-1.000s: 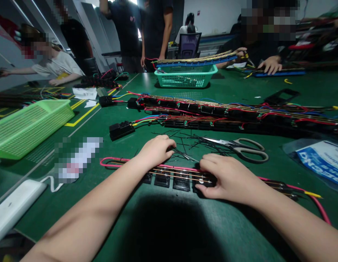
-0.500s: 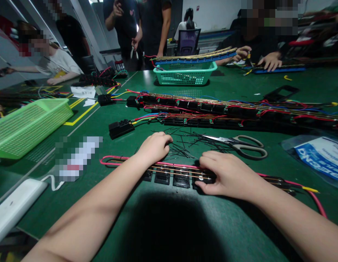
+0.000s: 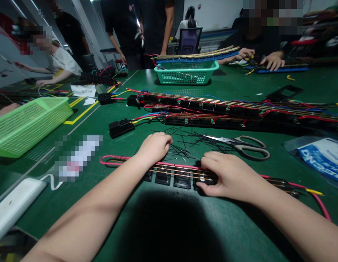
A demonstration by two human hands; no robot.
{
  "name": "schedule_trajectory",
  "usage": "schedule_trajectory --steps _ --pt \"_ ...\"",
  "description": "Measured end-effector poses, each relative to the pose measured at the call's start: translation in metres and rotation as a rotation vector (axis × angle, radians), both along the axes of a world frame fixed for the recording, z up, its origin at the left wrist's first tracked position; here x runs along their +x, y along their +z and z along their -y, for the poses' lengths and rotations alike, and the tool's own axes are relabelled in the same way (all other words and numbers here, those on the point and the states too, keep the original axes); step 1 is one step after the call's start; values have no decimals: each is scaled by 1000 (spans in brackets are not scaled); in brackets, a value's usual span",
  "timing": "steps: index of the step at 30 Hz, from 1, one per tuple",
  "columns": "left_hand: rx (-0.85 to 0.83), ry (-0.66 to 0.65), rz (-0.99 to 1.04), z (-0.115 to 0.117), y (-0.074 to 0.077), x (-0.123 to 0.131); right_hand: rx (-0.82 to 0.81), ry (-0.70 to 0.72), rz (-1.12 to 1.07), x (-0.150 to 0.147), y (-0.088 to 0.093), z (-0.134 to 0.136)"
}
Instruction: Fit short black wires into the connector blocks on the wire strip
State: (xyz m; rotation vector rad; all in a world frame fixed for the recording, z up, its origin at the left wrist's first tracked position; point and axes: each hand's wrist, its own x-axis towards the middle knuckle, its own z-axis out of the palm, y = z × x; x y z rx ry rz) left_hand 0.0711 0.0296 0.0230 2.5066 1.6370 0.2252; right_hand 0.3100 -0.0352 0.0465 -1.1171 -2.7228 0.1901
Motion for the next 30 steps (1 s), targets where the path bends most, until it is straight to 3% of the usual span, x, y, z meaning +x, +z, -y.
schedule_trajectory --steps 19,25,30 --pt "16 -27 29 2 4 0 53 27 59 -2 2 0" --pt "50 -26 73 3 5 0 65 34 171 -13 17 2" --pt "83 -75 141 2 5 0 40 -78 240 -23 21 -2"
